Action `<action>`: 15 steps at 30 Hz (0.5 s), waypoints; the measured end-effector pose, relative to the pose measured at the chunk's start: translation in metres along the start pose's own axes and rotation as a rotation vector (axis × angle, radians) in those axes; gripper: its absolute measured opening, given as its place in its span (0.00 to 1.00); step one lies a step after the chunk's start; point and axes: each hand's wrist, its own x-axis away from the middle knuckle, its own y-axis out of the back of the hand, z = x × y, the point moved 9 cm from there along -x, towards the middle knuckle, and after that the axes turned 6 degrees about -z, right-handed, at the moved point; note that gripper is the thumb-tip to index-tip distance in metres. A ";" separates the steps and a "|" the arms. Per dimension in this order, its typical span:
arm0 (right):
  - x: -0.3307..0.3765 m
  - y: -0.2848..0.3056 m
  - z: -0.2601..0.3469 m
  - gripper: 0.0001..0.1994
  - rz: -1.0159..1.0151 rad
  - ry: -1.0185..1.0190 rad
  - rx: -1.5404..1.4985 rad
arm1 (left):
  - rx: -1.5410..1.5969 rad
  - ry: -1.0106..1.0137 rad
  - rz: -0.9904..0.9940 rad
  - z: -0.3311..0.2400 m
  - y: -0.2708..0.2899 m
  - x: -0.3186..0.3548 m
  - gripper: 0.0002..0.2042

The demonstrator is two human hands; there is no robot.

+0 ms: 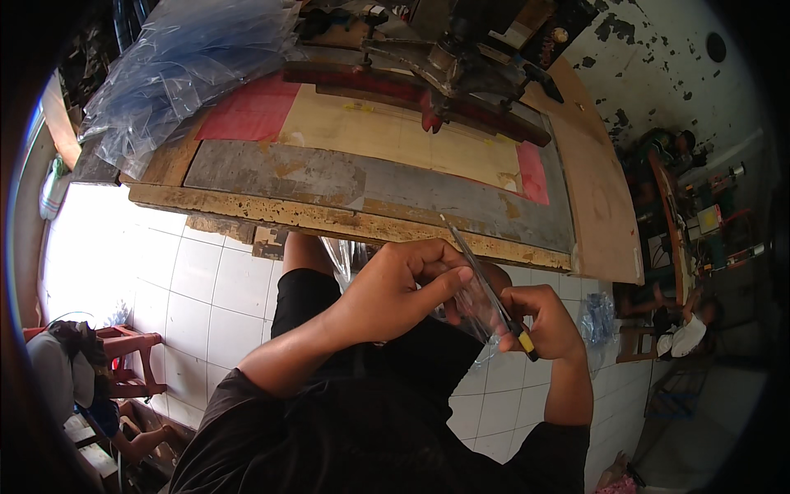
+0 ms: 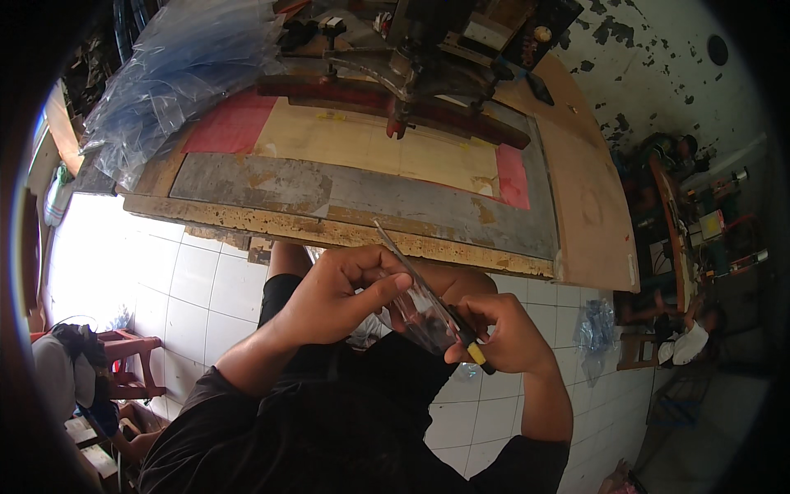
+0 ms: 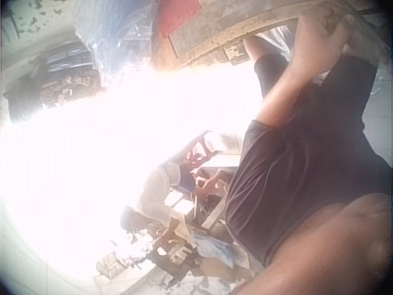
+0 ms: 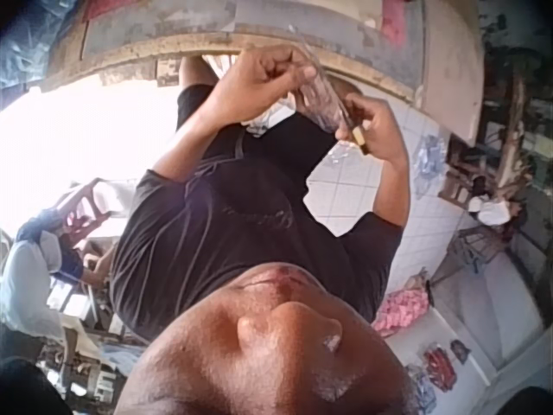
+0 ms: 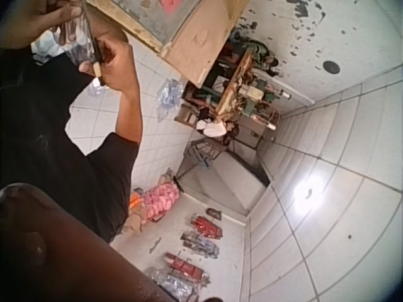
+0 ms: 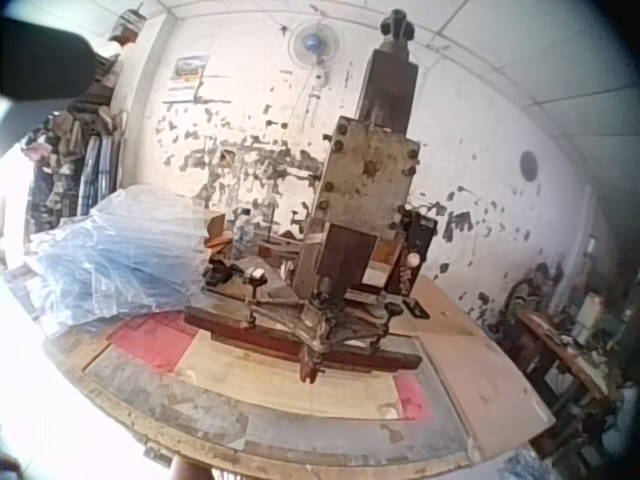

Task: The person cuts a plastic piece with scissors, aligns a plastic sheet on the table, and presses the heat sealer arm down onto the plastic.

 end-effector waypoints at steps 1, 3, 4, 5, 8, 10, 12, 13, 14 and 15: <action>0.000 -0.001 0.001 0.23 0.001 0.000 0.000 | 0.009 0.008 -0.004 0.001 0.001 0.000 0.10; 0.000 -0.001 0.002 0.23 -0.020 -0.018 0.010 | 0.010 0.007 -0.007 0.003 0.001 0.000 0.10; 0.000 -0.001 0.002 0.23 -0.019 -0.018 0.009 | 0.010 0.006 -0.010 0.004 0.001 0.000 0.10; 0.000 -0.001 0.003 0.23 -0.021 -0.016 0.011 | 0.011 0.007 -0.010 0.004 0.002 0.000 0.10; 0.001 0.000 0.000 0.24 -0.027 -0.013 0.014 | 0.000 0.005 -0.002 0.004 0.002 0.000 0.10; 0.001 0.001 -0.003 0.24 -0.031 -0.011 0.015 | -0.023 0.006 0.015 0.003 0.001 -0.001 0.09; 0.002 0.004 -0.003 0.24 -0.043 0.006 0.044 | -0.012 0.002 0.017 0.002 0.001 -0.001 0.09; 0.002 0.004 -0.004 0.24 -0.043 0.005 0.045 | -0.001 -0.003 0.019 0.001 0.001 -0.001 0.09; 0.002 0.004 -0.006 0.24 -0.051 0.003 0.035 | 0.000 -0.002 0.018 0.002 0.001 -0.001 0.09; 0.001 0.005 -0.007 0.23 -0.060 0.002 0.026 | 0.006 0.002 0.011 0.003 0.002 -0.001 0.10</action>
